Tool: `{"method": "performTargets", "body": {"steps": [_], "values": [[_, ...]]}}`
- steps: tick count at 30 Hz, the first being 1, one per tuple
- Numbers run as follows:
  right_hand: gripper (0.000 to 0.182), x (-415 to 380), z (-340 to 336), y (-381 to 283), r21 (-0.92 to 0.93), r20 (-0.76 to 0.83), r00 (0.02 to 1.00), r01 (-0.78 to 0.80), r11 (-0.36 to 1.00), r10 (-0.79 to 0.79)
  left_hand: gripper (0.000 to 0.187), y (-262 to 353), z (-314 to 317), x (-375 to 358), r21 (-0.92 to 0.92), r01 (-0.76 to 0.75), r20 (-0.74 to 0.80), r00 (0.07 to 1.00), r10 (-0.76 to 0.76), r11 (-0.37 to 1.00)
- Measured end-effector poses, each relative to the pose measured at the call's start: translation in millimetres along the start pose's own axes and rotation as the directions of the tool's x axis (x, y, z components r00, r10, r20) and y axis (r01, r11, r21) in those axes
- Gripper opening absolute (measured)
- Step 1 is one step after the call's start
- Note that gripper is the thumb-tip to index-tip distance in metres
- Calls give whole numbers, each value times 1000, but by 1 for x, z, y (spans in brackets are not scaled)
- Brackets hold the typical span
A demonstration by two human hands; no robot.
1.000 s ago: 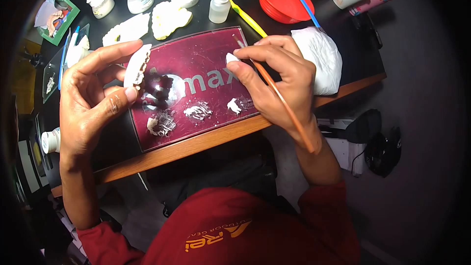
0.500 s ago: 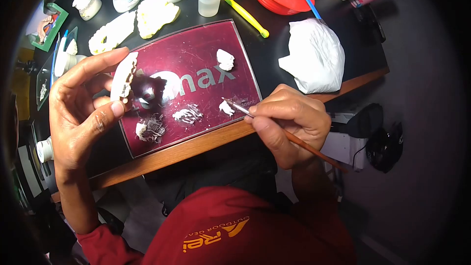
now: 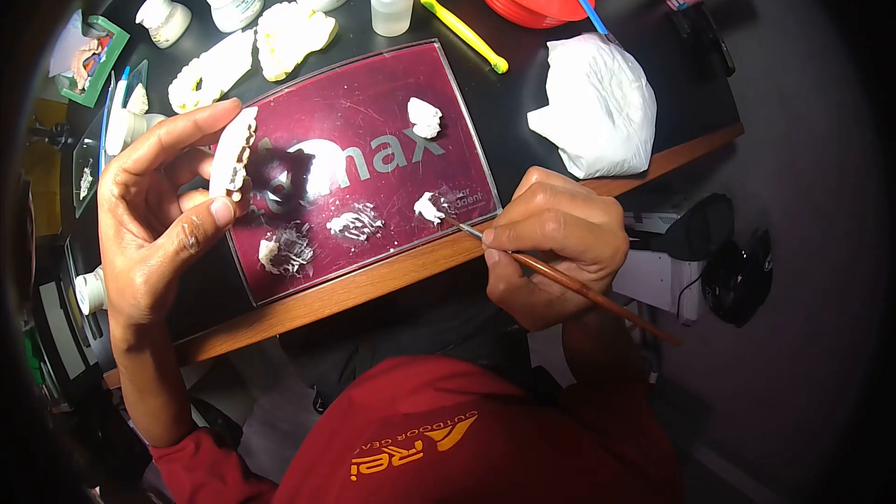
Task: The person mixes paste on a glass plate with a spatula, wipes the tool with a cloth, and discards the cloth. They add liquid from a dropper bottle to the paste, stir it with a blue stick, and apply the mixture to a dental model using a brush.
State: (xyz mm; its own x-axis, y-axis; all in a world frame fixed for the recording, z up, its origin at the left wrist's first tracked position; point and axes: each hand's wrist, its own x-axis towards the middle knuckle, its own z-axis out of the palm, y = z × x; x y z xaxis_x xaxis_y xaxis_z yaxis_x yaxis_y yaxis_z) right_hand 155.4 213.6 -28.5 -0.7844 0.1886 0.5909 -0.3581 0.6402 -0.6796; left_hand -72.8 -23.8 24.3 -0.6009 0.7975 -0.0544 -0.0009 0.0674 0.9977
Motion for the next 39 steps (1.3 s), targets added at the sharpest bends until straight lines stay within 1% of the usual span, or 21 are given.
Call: {"method": "performTargets", "body": {"steps": [3, 6, 9, 15, 19, 20, 23, 24, 25, 26, 27, 28, 31, 34, 36, 39], "values": [[21, 1, 1, -1, -17, 10, 1000, -2, 1000, 2, 60, -1, -1, 0, -1, -9, 13, 1000, 9, 1000], [28, 2, 3, -3, -15, 21, 1000, -11, 1000, 11, 60, -1, -2, 0, -3, -15, 25, 1000, 15, 1000], [21, 1, 2, 0, -11, 11, 1000, -6, 1000, 6, 59, -1, -2, 1, -11, -12, 36, 999, 12, 1000], [22, 2, 3, 0, -14, 3, 1000, 13, 1000, -13, 59, -2, -2, 1, -37, -31, 41, 999, 32, 999], [19, 5, 0, -2, 73, -5, 1000, -2, 997, 2, 59, -3, -4, 1, -68, -2, 74, 997, 8, 998], [17, 8, -1, -3, 120, -11, 1000, -22, 992, 23, 59, -6, -5, 2, -137, 1, 93, 996, 12, 991], [10, 27, 1, -13, 292, -20, 993, -103, 951, 114, 60, -4, -12, 4, -233, 38, 196, 981, 9, 972], [10, 37, 4, -15, 345, -19, 993, -106, 933, 119, 61, -6, -13, 4, -224, 34, 205, 979, 13, 974], [11, 47, 6, -18, 394, -16, 991, -113, 912, 130, 60, -7, -15, 6, -255, 21, 233, 972, 41, 967], [11, 57, 8, -21, 429, 4, 992, -119, 896, 129, 60, -9, -16, 6, -286, 41, 241, 970, 31, 957], [11, 68, 11, -28, 463, 23, 985, -162, 871, 171, 60, -10, -18, 7, -317, 59, 251, 968, 24, 947], [12, 76, 12, -29, 456, 43, 988, -151, 877, 147, 59, -9, -19, 7, -361, 68, 263, 964, 32, 930], [15, 98, 19, -28, 450, 117, 992, -97, 888, 49, 58, -7, -20, 7, -377, 95, 274, 962, 13, 921], [15, 114, 29, -25, 441, 162, 986, -37, 897, -39, 57, -5, -20, 6, -333, 73, 251, 968, 13, 940], [12, 120, 39, -27, 419, 171, 984, -23, 908, -54, 56, -4, -19, 6, -313, 52, 237, 971, 25, 948], [13, 122, 42, -14, 432, 248, 961, 2, 902, -121, 55, 0, -17, 4, -236, 13, 185, 982, 32, 972]]}}
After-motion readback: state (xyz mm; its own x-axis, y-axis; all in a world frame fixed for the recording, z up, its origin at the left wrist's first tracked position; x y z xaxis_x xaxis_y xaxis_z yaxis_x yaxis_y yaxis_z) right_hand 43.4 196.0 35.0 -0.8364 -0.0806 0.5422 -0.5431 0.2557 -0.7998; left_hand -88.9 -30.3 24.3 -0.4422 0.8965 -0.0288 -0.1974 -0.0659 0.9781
